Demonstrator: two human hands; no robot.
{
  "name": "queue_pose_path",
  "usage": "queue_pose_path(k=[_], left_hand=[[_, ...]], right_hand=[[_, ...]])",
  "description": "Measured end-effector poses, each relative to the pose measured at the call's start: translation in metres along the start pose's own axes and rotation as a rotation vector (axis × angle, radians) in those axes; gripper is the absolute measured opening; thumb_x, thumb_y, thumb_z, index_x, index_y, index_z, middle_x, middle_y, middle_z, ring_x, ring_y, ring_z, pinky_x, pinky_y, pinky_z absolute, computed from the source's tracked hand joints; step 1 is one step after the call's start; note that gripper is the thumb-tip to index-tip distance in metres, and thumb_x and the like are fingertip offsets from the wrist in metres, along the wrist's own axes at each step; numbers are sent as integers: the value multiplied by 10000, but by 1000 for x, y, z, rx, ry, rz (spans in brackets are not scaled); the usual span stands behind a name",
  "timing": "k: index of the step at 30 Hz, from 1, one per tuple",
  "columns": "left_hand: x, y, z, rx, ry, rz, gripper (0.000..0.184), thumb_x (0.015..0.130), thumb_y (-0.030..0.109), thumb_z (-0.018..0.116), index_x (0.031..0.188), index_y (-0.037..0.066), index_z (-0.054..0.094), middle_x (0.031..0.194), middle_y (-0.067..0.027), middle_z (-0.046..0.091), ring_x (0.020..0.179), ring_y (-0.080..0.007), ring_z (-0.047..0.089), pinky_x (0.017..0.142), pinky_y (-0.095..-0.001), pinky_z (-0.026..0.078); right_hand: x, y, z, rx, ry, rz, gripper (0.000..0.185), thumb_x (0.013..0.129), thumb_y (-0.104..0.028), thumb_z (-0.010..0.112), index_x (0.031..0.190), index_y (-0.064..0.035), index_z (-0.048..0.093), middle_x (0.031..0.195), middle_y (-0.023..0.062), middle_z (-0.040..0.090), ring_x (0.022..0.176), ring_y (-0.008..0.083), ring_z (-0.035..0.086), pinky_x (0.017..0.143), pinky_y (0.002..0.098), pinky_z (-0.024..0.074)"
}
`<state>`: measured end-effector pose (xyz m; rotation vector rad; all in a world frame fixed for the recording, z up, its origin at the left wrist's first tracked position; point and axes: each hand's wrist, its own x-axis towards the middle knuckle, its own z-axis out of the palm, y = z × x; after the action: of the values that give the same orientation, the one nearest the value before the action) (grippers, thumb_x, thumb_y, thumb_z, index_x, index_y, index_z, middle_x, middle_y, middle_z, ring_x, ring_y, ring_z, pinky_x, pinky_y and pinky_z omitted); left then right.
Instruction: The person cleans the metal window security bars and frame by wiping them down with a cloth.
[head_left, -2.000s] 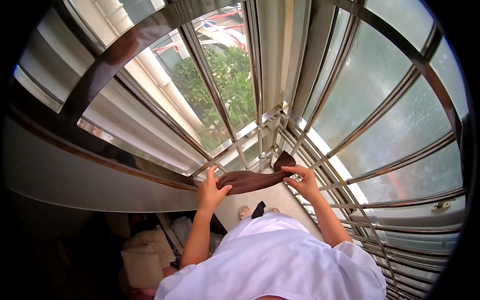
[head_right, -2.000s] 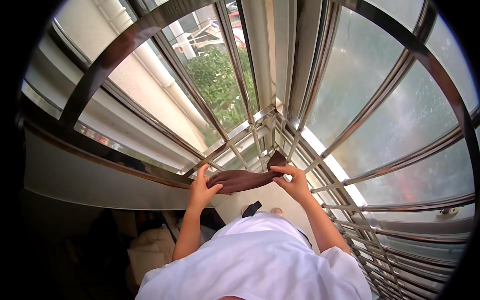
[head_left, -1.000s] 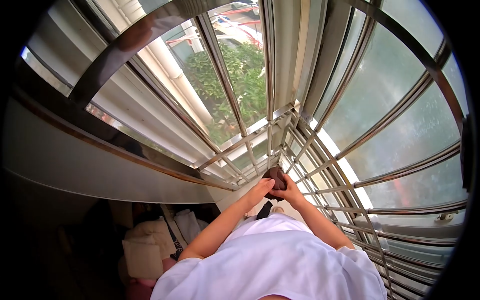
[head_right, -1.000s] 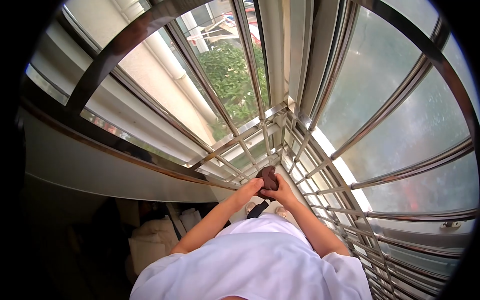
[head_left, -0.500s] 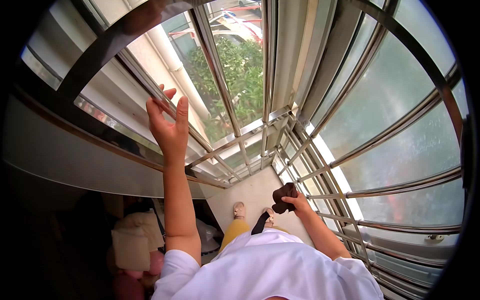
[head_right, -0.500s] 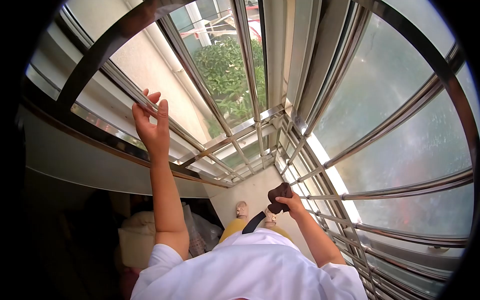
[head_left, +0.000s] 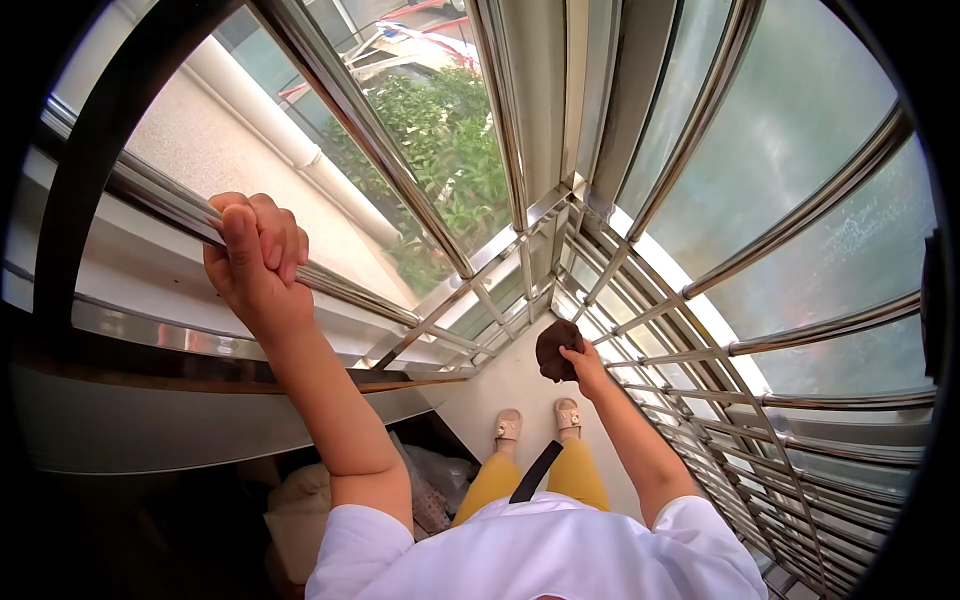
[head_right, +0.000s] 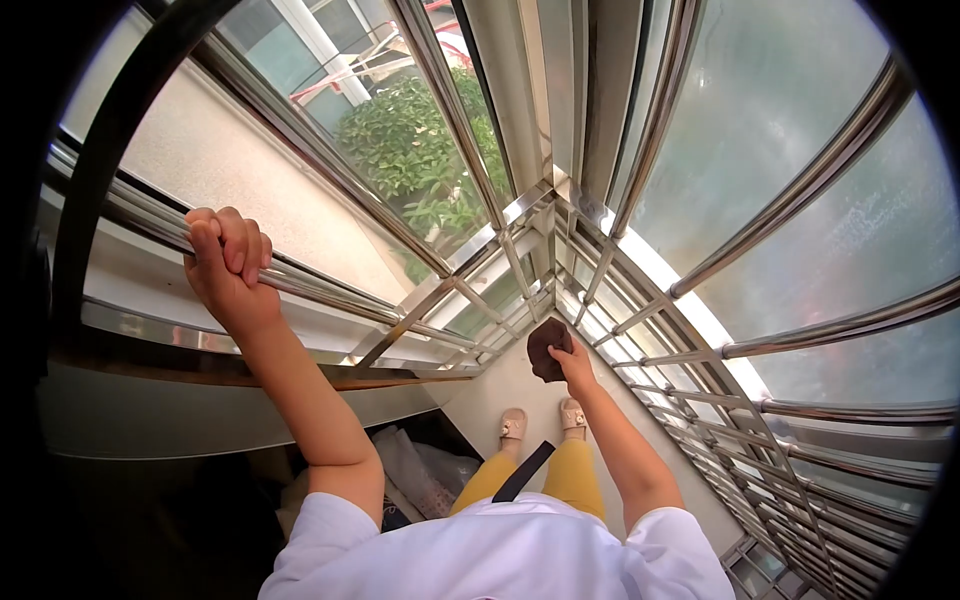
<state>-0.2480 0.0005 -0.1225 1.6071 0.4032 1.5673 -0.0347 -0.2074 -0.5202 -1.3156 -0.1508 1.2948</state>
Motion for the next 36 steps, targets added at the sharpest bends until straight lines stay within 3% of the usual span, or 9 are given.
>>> queue_pose_path(k=[2, 10, 15, 20, 24, 27, 31, 34, 36], left_hand=[[-1, 0, 2, -15, -12, 14, 369, 943, 320, 546, 682, 142, 354, 548, 53, 290, 427, -24, 234, 431, -186, 248], [-4, -4, 8, 64, 30, 65, 391, 947, 331, 539, 654, 139, 366, 571, 49, 299, 453, -26, 252, 454, -191, 245], [-3, -7, 1, -3, -46, 73, 280, 962, 246, 520, 735, 130, 404, 601, 55, 323, 470, -14, 279, 474, -173, 299], [0, -9, -6, -25, -103, 90, 236, 972, 254, 496, 801, 107, 426, 613, 53, 320, 464, -14, 254, 454, -165, 279], [4, -10, -16, -85, -212, 91, 176, 979, 219, 476, 909, 58, 478, 639, 44, 354, 469, -18, 285, 450, -162, 309], [4, -8, -17, -192, -277, 28, 117, 940, 126, 538, 880, 46, 477, 648, 18, 365, 488, -47, 319, 480, -191, 326], [4, -6, -19, -191, -288, 11, 117, 941, 125, 536, 880, 43, 479, 656, 17, 364, 494, -46, 322, 491, -198, 330], [5, -5, -20, -195, -295, -2, 117, 943, 124, 532, 880, 41, 480, 656, 18, 363, 496, -46, 321, 494, -200, 330], [4, -5, -19, -185, -286, 4, 117, 944, 124, 530, 880, 39, 480, 655, 18, 362, 498, -47, 320, 494, -199, 329]], right_hand=[[22, 7, 19, 38, 28, -79, 334, 851, -40, 594, 1180, -24, 539, 1079, 63, 619, 965, 173, 593, 808, 307, 497], [107, 30, 87, 199, -12, -299, 328, 875, -15, 553, 1202, -19, 524, 973, 87, 657, 840, 190, 657, 786, 280, 482], [158, 34, 122, 128, 26, -375, 383, 838, 26, 599, 1212, -24, 534, 1054, 45, 627, 964, 128, 597, 842, 265, 467], [213, 29, 141, -4, -47, -620, 427, 736, 129, 564, 1130, -32, 604, 1167, 57, 558, 1025, 176, 553, 878, 282, 435], [238, 35, 125, -393, -176, -680, 343, 688, 103, 583, 967, -75, 675, 1114, 65, 548, 1123, 249, 519, 910, 325, 431], [222, 45, 117, -1035, 14, -1070, 284, 729, -2, 579, 917, -178, 699, 1168, 9, 521, 1154, 260, 487, 959, 371, 414], [203, 37, 109, -1161, 8, -1082, 247, 741, -41, 583, 894, -190, 708, 1181, 0, 517, 1154, 261, 484, 980, 361, 408], [194, 25, 103, -1465, -188, -952, 193, 750, -104, 605, 898, -167, 710, 1151, 18, 554, 1102, 272, 519, 954, 367, 434], [182, 29, 105, -1559, -93, -238, 180, 718, -64, 573, 828, -123, 703, 1113, 88, 581, 1134, 291, 494, 906, 391, 458]])
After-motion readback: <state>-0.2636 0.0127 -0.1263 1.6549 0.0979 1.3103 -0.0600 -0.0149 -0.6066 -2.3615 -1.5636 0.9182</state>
